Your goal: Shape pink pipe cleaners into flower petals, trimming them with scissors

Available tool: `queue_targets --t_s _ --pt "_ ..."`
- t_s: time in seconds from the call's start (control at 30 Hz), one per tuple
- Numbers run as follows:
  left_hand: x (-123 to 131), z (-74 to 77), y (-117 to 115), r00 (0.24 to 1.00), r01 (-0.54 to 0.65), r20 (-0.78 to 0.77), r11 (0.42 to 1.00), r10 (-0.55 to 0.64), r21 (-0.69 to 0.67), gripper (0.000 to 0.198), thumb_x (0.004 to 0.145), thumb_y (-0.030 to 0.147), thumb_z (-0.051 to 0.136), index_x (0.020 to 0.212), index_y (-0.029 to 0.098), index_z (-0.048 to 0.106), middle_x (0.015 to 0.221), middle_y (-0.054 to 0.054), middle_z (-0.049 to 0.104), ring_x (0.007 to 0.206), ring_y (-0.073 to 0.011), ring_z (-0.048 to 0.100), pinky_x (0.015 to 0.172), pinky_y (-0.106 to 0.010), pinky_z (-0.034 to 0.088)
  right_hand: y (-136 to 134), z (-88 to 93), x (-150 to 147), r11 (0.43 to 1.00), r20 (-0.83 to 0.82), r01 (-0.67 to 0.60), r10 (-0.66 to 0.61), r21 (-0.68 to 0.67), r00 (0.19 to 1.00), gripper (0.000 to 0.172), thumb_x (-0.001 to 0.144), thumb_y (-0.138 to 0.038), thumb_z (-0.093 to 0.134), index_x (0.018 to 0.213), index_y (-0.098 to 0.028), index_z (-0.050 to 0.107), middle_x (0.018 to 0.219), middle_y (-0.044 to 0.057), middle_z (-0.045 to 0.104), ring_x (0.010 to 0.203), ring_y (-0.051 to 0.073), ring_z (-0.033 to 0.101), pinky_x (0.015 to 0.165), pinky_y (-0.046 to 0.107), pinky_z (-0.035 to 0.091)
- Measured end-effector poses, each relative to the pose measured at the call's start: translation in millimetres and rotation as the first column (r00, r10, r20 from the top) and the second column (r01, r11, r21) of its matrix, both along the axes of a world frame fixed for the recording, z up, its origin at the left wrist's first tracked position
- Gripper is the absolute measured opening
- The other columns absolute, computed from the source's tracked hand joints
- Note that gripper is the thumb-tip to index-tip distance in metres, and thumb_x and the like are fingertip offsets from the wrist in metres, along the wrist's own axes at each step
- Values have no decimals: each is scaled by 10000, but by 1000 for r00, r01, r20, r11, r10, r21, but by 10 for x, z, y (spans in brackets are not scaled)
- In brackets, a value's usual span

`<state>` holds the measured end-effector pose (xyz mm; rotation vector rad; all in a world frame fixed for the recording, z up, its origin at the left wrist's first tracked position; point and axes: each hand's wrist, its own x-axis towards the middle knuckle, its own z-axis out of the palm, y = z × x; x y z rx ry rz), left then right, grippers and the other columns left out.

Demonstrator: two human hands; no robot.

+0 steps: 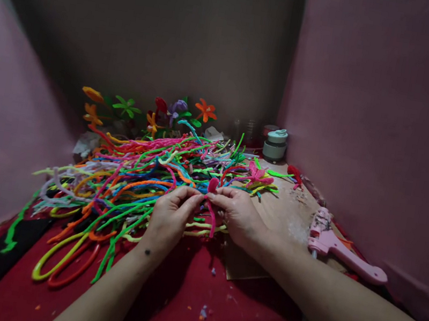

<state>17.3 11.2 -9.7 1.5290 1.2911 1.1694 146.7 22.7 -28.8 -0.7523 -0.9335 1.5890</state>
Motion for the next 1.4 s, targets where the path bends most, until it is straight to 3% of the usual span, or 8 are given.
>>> queue_targets --t_s 0.13,0.23,0.47,0.63,1.0,1.17,1.3,1.4 --pt "-64 28 14 994 105 41 991 -102 -83 202 713 348 592 652 160 551 432 72 406 384 -48 306 380 -173 226 3 57 25 1000 -2 18 -18 9 1000 203 598 -263 684 709 -156 551 536 -61 501 426 54 409 408 191 269" --pt "-90 35 31 982 188 50 976 -184 -110 213 724 349 586 649 155 545 464 60 456 402 -48 353 404 -168 275 13 99 45 996 45 83 -84 39 995 220 578 -260 704 706 -152 562 533 -59 517 418 49 406 393 186 265" --pt "16 24 4 979 163 159 955 -126 -247 293 596 343 705 804 164 603 644 27 609 501 -93 540 514 -222 438 -16 76 15 988 10 146 -146 -56 989 254 528 -251 729 667 -158 538 516 -54 536 420 76 467 415 209 336" --pt "51 -7 -15 978 95 206 967 -45 -238 207 608 301 684 716 143 604 586 31 602 463 -72 501 476 -196 396 7 10 8 995 42 99 -100 23 994 219 571 -280 700 671 -158 549 482 -63 497 398 55 388 392 200 241" --pt "13 -64 37 954 128 296 958 -48 -256 129 625 243 652 645 140 576 489 63 522 407 -38 418 426 -163 307 42 -39 3 999 -13 46 -46 21 999 219 574 -291 701 641 -147 551 526 -43 518 442 64 424 444 213 304" --pt "-34 -27 25 959 135 275 956 -61 -259 153 618 244 675 687 136 591 522 51 560 427 -49 464 443 -171 344 -10 38 8 996 152 56 -65 64 986 179 581 -249 676 610 -150 530 474 -66 483 389 53 376 391 204 255" --pt "-67 -30 39 913 208 399 934 -80 -291 263 568 216 724 793 158 600 623 37 614 503 -67 537 494 -177 392 -1 33 0 991 157 100 -112 86 981 153 613 -244 641 607 -156 515 469 -67 475 392 59 387 391 201 277" --pt "-53 -34 38 919 210 387 930 -82 -301 217 587 222 714 757 140 607 623 25 614 490 -59 522 483 -170 383 10 19 -7 992 152 94 -106 88 983 136 625 -237 619 609 -159 509 468 -67 473 398 62 396 392 194 291"
